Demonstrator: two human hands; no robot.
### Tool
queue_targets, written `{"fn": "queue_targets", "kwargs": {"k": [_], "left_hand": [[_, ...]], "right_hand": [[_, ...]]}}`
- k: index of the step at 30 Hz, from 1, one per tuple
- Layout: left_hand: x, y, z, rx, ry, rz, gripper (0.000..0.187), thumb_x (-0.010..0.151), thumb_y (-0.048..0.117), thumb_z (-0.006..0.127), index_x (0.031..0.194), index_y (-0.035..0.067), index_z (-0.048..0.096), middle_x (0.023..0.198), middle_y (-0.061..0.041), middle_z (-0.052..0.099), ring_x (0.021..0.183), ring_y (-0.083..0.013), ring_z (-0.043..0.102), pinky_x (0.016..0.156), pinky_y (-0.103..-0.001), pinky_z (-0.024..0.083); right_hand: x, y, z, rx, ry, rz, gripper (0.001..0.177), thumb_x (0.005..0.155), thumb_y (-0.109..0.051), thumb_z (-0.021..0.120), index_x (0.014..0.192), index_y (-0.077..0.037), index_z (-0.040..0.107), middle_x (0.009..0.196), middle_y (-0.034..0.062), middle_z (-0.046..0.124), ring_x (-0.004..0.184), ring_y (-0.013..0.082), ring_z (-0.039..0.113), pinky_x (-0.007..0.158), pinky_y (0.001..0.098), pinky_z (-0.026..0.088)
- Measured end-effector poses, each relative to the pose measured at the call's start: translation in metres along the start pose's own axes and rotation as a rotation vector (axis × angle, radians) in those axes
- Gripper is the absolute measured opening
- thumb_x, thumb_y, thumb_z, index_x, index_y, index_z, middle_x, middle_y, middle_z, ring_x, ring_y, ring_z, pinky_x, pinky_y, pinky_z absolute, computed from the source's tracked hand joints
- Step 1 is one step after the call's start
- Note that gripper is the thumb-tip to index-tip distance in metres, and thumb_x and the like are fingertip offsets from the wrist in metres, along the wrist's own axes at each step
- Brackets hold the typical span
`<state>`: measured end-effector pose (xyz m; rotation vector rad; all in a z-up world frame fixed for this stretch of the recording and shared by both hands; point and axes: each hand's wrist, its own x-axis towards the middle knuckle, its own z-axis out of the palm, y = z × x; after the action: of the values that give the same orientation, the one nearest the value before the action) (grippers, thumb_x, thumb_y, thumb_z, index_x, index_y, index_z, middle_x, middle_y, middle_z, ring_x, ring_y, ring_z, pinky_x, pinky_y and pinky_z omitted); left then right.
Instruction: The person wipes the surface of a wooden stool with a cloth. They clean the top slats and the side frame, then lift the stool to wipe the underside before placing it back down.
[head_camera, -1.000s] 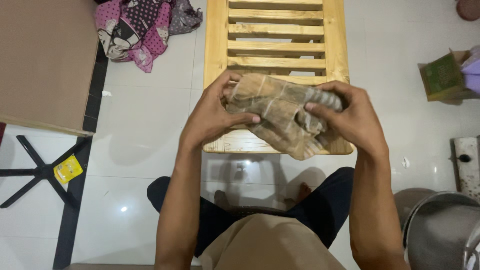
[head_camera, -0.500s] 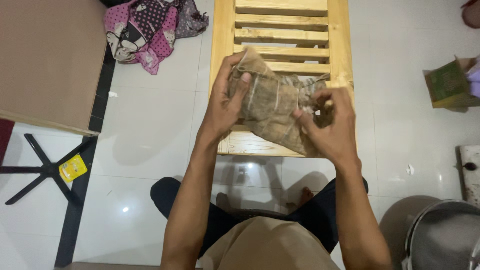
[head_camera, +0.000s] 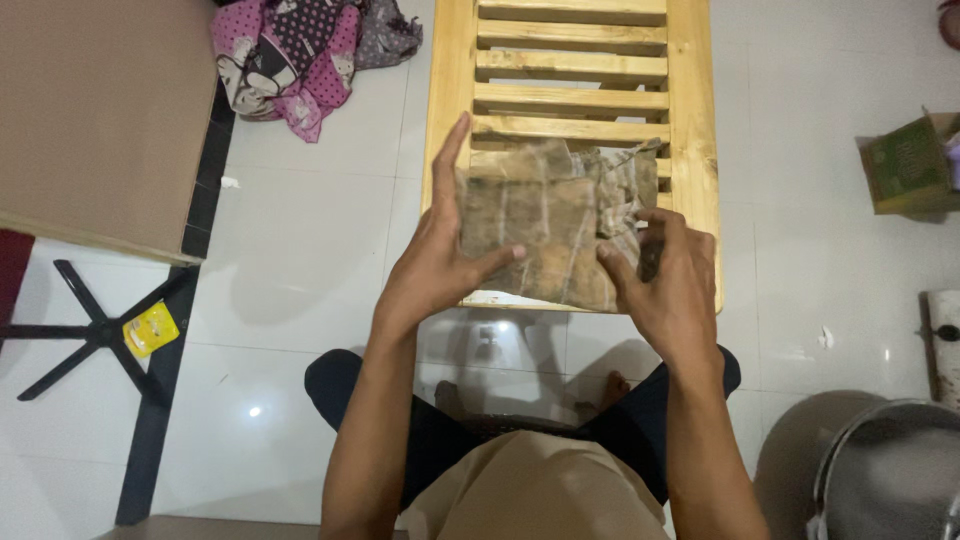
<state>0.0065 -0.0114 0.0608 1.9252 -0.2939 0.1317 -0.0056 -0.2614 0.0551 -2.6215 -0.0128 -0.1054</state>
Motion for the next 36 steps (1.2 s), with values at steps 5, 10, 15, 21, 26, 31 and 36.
{"fn": "queue_targets", "kwargs": {"k": [5, 10, 15, 21, 26, 31, 36], "left_hand": [[0.0, 0.0, 0.002, -0.224, 0.171, 0.053, 0.107, 0.085, -0.005, 0.078, 0.168, 0.013, 0.013, 0.168, -0.021, 0.036, 0.155, -0.0355, 0.042, 0.129, -0.048, 0.037], [0.003, 0.009, -0.011, -0.666, 0.228, -0.038, 0.088, 0.088, 0.0, 0.076, 0.162, 0.007, 0.03, 0.152, -0.021, 0.049, 0.137, -0.0354, 0.058, 0.118, -0.05, 0.054], [0.015, 0.002, -0.01, 0.202, 0.264, -0.075, 0.091, 0.092, 0.028, 0.087, 0.159, 0.007, 0.028, 0.157, -0.029, 0.038, 0.146, -0.0426, 0.039, 0.119, -0.053, 0.036], [0.01, -0.001, 0.009, 0.59, -0.017, -0.084, 0.068, 0.073, 0.032, 0.087, 0.134, 0.014, 0.062, 0.153, -0.023, 0.039, 0.146, -0.0414, 0.029, 0.118, -0.068, 0.007], [0.007, -0.006, 0.018, 0.683, 0.001, 0.033, 0.031, 0.082, 0.028, 0.08, 0.108, 0.013, 0.07, 0.147, -0.019, 0.051, 0.144, -0.0383, 0.038, 0.12, -0.068, 0.011], [0.011, -0.003, 0.012, 0.671, 0.006, 0.041, 0.016, 0.104, 0.017, 0.068, 0.118, 0.01, 0.066, 0.124, -0.001, 0.067, 0.128, -0.0199, 0.06, 0.135, -0.06, 0.018], [0.012, 0.01, 0.006, 0.473, 0.039, 0.262, 0.031, 0.087, 0.021, 0.078, 0.112, 0.009, 0.064, 0.109, -0.007, 0.069, 0.109, -0.0277, 0.064, 0.114, -0.056, 0.032]], "right_hand": [[0.009, 0.008, -0.004, 0.901, 0.015, -0.02, 0.029, 0.098, -0.006, 0.069, 0.122, -0.004, 0.054, 0.101, 0.0042, 0.062, 0.082, 0.0122, 0.061, 0.065, 0.027, 0.052], [0.027, 0.025, -0.031, 1.17, 0.015, 0.019, 0.019, 0.102, -0.006, 0.067, 0.115, -0.005, 0.053, 0.098, 0.0064, 0.067, 0.084, 0.0127, 0.066, 0.072, 0.0283, 0.058], [0.035, 0.011, -0.034, 0.151, -0.004, 0.118, 0.036, 0.095, -0.02, 0.077, 0.125, -0.007, 0.062, 0.105, 0.0109, 0.069, 0.098, 0.0234, 0.069, 0.085, 0.0404, 0.055], [0.048, 0.014, -0.015, 0.054, 0.023, -0.441, 0.035, 0.093, -0.021, 0.079, 0.126, -0.01, 0.072, 0.13, 0.0172, 0.065, 0.129, 0.0341, 0.051, 0.109, 0.0467, 0.043], [0.052, 0.0, -0.016, -0.15, -0.068, -0.452, 0.038, 0.083, -0.024, 0.084, 0.118, -0.013, 0.076, 0.114, 0.0097, 0.07, 0.117, 0.0331, 0.055, 0.107, 0.0493, 0.043], [0.047, -0.016, -0.035, -0.069, 0.111, -0.469, 0.021, 0.089, -0.015, 0.082, 0.109, -0.01, 0.078, 0.105, 0.0101, 0.069, 0.114, 0.0294, 0.059, 0.109, 0.0503, 0.044], [0.042, -0.024, -0.053, 0.28, 0.188, -0.528, 0.013, 0.096, -0.004, 0.073, 0.107, 0.001, 0.069, 0.106, 0.0091, 0.075, 0.106, 0.0225, 0.074, 0.126, 0.0538, 0.037]]}}
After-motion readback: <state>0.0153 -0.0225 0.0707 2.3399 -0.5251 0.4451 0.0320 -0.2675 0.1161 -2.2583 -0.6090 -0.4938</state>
